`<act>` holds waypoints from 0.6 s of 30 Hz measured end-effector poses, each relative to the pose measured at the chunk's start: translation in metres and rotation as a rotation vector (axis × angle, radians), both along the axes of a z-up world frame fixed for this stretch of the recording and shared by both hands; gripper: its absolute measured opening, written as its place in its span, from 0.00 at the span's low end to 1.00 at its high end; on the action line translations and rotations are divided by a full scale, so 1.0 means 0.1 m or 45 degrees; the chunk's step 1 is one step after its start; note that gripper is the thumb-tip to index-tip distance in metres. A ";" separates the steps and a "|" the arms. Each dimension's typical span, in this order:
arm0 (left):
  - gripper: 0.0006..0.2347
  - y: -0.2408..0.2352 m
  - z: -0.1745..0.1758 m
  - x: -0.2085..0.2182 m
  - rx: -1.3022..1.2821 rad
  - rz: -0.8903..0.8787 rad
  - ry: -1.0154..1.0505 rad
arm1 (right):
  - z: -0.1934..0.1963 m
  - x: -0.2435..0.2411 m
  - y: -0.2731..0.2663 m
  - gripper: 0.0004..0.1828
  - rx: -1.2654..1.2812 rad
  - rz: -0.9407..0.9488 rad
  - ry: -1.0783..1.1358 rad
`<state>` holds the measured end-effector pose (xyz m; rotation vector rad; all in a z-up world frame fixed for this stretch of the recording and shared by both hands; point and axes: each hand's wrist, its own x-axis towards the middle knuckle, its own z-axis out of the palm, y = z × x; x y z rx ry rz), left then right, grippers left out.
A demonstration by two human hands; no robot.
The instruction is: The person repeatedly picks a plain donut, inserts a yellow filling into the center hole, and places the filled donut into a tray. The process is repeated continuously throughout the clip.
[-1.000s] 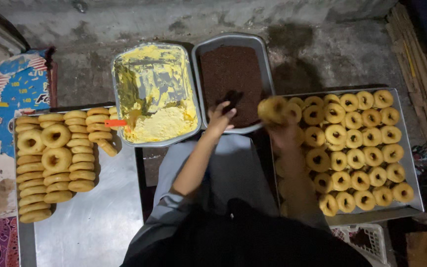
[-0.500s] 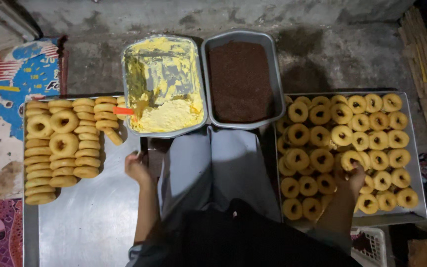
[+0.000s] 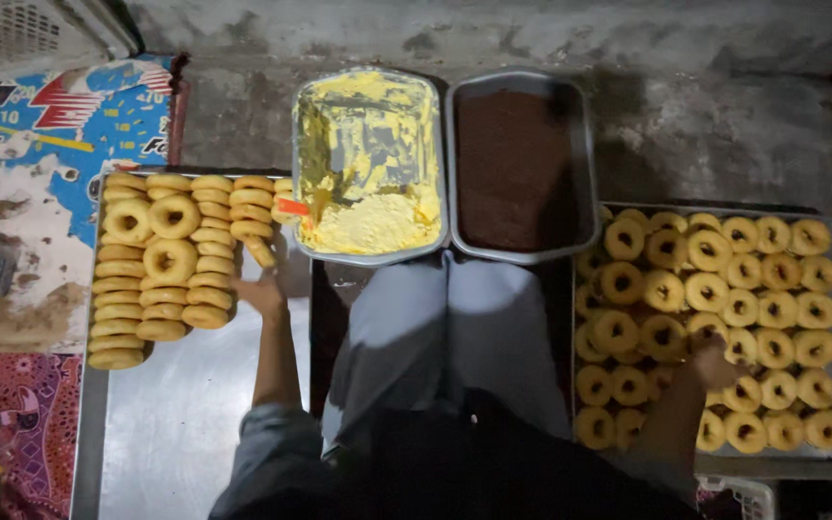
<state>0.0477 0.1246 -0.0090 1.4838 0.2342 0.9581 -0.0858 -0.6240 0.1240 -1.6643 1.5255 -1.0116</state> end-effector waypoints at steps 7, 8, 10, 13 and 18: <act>0.42 0.34 0.04 0.84 0.337 0.160 1.317 | -0.11 0.32 0.28 0.29 -0.926 0.064 0.137; 0.43 0.34 0.02 0.85 0.249 0.101 1.510 | -0.14 0.39 0.39 0.28 -0.883 0.134 0.104; 0.35 0.33 -0.05 0.78 0.275 0.236 1.485 | -0.24 0.50 0.66 0.28 -0.762 0.289 0.052; 0.26 0.28 -0.11 0.64 0.323 0.455 1.123 | -0.38 0.79 1.08 0.27 -0.496 0.558 -0.097; 0.16 0.10 0.02 0.17 -0.935 0.129 0.340 | -0.58 1.27 2.26 0.27 0.288 1.236 -0.698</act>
